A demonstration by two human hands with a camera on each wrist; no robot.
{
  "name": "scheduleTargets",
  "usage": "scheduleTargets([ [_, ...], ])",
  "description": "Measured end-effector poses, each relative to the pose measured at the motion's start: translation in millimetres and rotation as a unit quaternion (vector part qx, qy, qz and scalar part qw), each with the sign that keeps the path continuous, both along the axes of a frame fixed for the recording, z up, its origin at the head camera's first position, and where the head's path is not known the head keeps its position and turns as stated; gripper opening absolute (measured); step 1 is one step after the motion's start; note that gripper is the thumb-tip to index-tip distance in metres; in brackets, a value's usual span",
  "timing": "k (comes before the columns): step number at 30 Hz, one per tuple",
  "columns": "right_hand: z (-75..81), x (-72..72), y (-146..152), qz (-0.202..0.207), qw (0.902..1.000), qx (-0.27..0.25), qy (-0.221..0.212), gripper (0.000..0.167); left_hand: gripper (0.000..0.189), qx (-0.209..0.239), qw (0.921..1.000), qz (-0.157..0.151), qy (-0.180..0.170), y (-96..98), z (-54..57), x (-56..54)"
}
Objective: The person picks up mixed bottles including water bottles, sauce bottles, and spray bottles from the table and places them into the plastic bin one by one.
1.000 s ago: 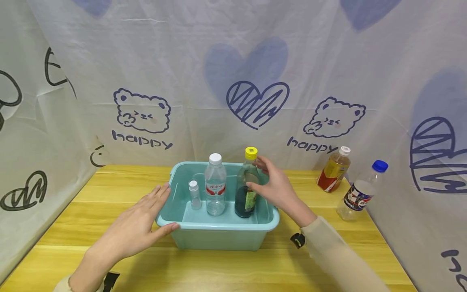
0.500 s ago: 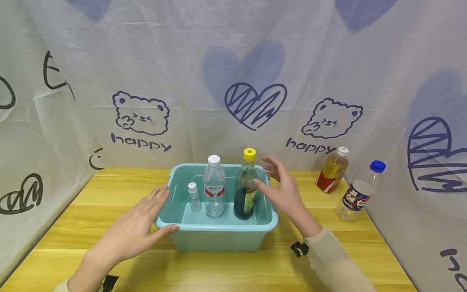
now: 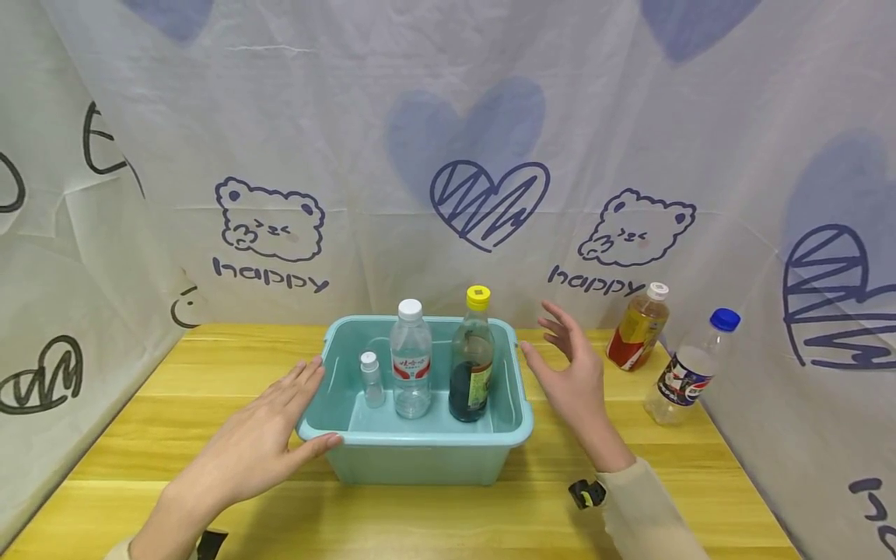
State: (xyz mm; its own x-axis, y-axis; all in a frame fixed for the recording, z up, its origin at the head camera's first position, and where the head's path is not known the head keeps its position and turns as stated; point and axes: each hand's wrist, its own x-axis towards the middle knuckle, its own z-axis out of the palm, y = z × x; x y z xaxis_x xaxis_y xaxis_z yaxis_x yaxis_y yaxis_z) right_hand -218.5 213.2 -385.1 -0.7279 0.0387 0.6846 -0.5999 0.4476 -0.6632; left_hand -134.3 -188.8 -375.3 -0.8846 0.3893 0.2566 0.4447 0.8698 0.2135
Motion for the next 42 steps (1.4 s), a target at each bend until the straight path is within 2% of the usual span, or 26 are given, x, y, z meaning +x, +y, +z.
scheduleTargets([
  [6,-6.9,-2.2,17,-0.055,0.9956,0.031,0.070,0.076,0.103,0.000,1.0000,0.002,-0.001,-0.2,0.0,0.5],
  [13,-11.6,-7.0,42,-0.122,0.9809,0.045,0.144,0.076,0.103,0.002,1.0000,0.004,-0.001,-0.5,0.2,1.1],
  [19,-15.2,-6.6,65,-0.185,0.9696,0.036,0.157,0.070,0.103,0.001,1.0000,0.002,0.004,-0.5,-0.4,0.8],
  [26,-10.4,-1.7,89,-0.230,0.9532,0.011,0.195,0.058,0.102,0.000,1.0000,0.002,0.008,0.0,-0.6,0.4],
  [35,-10.9,4.3,116,-0.302,0.9316,-0.042,0.197,0.063,0.102,0.003,1.0000,0.000,0.009,0.3,-0.7,-0.3],
  [42,-23.5,5.6,137,-0.341,0.9265,-0.073,0.141,0.065,0.103,0.001,1.0000,0.001,0.007,0.4,-1.6,-0.1],
])
